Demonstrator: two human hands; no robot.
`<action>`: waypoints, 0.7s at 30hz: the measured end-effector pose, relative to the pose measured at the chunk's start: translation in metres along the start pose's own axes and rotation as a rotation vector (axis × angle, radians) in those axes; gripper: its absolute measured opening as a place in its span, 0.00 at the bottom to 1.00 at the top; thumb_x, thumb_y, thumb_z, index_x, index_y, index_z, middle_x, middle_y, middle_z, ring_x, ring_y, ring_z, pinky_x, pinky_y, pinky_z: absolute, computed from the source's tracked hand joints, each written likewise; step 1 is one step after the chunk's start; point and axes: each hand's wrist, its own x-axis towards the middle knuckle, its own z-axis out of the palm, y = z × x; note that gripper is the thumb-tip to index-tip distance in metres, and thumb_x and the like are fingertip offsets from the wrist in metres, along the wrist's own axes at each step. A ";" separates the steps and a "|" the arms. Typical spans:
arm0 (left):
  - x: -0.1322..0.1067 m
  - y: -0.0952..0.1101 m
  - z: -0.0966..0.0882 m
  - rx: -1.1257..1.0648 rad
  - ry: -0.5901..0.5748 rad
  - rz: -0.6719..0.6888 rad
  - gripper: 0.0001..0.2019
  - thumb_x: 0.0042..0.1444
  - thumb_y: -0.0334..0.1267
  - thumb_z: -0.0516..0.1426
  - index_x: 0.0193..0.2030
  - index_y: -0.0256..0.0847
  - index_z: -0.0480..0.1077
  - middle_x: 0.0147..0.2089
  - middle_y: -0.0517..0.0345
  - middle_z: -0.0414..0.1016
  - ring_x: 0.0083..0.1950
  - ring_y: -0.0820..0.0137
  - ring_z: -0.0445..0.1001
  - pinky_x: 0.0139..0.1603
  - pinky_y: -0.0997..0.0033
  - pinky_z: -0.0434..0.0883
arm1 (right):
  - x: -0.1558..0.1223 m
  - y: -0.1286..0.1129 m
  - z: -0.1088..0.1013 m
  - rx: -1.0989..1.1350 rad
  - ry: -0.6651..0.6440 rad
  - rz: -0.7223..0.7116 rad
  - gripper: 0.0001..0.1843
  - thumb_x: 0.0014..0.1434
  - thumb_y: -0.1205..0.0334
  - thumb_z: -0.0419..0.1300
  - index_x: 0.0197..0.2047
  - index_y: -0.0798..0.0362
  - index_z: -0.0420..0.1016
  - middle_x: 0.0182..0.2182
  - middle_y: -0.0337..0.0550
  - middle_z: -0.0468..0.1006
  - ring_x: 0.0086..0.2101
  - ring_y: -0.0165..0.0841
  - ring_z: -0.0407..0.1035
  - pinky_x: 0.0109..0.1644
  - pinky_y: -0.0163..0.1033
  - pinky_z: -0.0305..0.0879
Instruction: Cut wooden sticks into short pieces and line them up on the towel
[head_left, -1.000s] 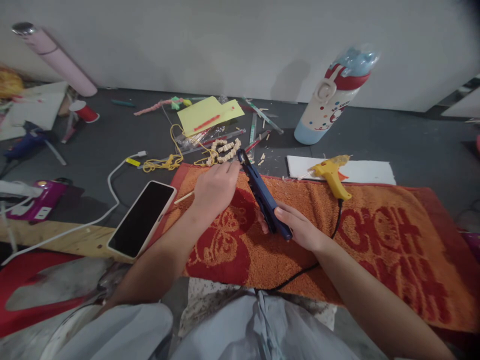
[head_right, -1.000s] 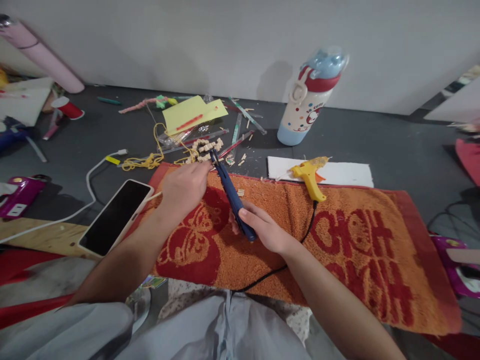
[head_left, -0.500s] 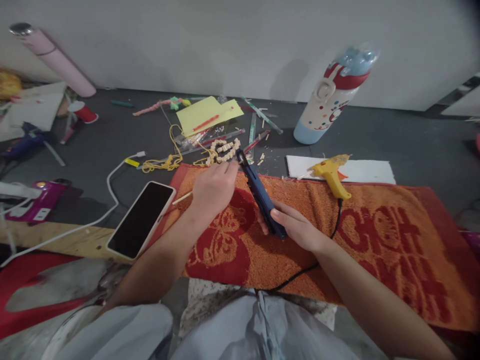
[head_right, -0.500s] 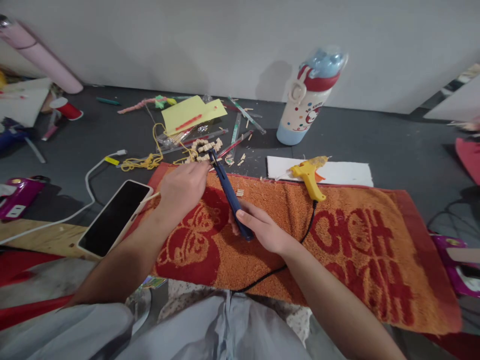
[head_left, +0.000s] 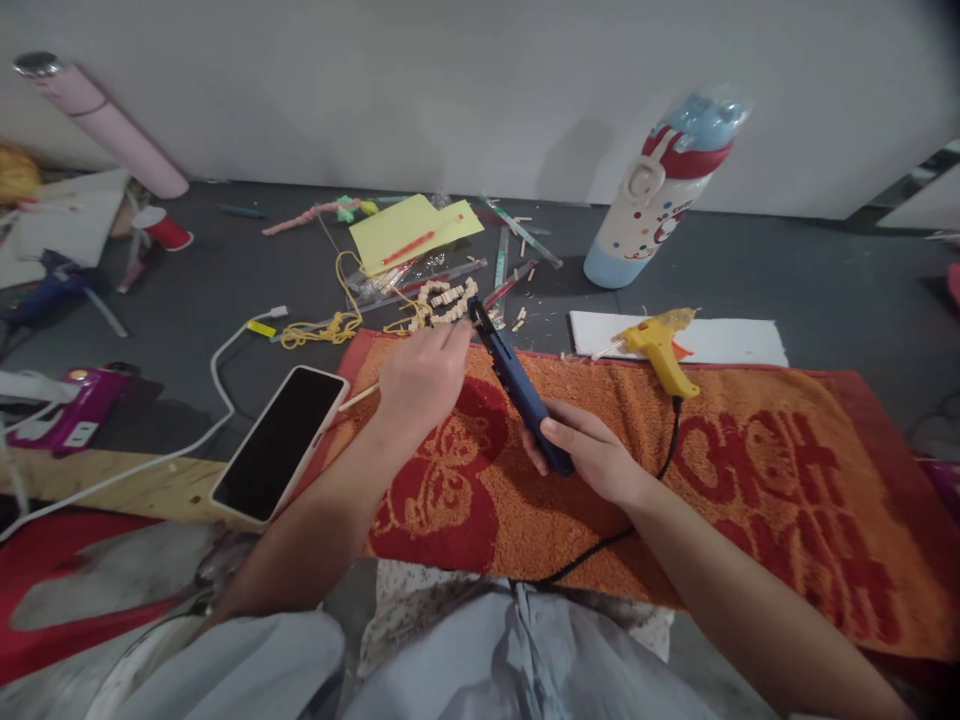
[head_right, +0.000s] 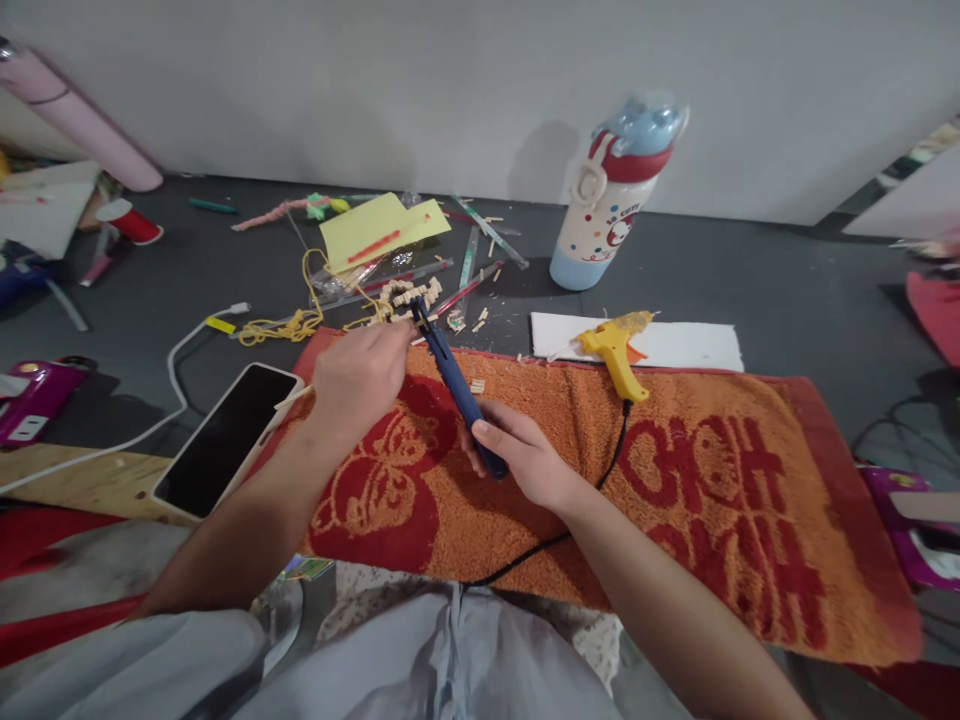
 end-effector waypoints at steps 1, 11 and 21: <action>0.000 0.000 0.000 -0.005 0.007 -0.003 0.14 0.64 0.34 0.47 0.46 0.38 0.74 0.34 0.50 0.78 0.36 0.64 0.75 0.33 0.68 0.66 | 0.000 0.000 0.000 -0.003 0.007 -0.003 0.20 0.58 0.43 0.58 0.32 0.54 0.68 0.22 0.37 0.68 0.21 0.27 0.62 0.24 0.34 0.54; 0.001 -0.003 0.005 -0.058 0.047 -0.009 0.14 0.64 0.34 0.47 0.46 0.37 0.74 0.37 0.50 0.79 0.38 0.65 0.76 0.36 0.69 0.68 | 0.001 0.001 0.004 0.007 0.010 -0.036 0.20 0.57 0.43 0.58 0.32 0.54 0.68 0.25 0.38 0.68 0.23 0.27 0.63 0.26 0.34 0.57; 0.003 0.000 0.000 -0.064 -0.067 -0.043 0.15 0.62 0.31 0.47 0.49 0.38 0.73 0.38 0.49 0.79 0.39 0.64 0.77 0.36 0.69 0.69 | -0.001 0.000 0.006 0.027 -0.019 -0.034 0.20 0.58 0.43 0.58 0.36 0.53 0.67 0.28 0.38 0.67 0.26 0.29 0.63 0.29 0.35 0.59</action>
